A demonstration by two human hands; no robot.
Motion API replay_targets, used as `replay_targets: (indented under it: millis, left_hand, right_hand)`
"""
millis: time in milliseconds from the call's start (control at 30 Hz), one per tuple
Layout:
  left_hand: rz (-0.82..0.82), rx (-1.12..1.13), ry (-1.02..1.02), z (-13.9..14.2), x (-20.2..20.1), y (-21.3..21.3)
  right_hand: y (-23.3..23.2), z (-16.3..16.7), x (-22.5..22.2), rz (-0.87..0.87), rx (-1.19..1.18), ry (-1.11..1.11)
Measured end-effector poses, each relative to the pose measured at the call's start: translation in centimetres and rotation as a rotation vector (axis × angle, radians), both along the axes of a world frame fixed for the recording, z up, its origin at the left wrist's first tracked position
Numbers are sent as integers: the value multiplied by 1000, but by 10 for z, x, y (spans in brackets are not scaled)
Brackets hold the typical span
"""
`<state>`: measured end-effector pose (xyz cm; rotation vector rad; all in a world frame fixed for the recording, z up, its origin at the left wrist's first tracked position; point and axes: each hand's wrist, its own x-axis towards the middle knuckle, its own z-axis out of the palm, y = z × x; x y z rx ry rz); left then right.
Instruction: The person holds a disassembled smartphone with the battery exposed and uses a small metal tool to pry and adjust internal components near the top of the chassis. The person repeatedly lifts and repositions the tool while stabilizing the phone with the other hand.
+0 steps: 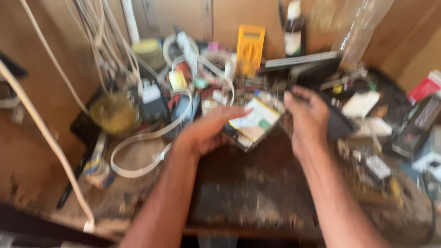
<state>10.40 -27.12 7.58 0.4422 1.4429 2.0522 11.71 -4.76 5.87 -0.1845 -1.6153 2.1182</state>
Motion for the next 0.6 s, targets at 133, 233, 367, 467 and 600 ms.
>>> replay_targets:
  millis: [133, 233, 367, 467, 600]
  left_hand:
    - [38, -15, 53, -15, -2, 3]
    - [20, 90, 108, -25, -2, 6]
    - [79, 273, 67, -34, -3, 9]
    - [136, 322, 62, -35, -6, 8]
    - [228, 345, 35, -31, -6, 7]
  right_hand:
    - [-6, -3, 8, 55, 77, 89]
    - [-16, -9, 17, 78, 129, 152]
    - [-24, -11, 26, -16, 370, 186]
    - [-27, -8, 29, -19, 412, 190]
    - [-32, 0, 30, 3, 423, 163]
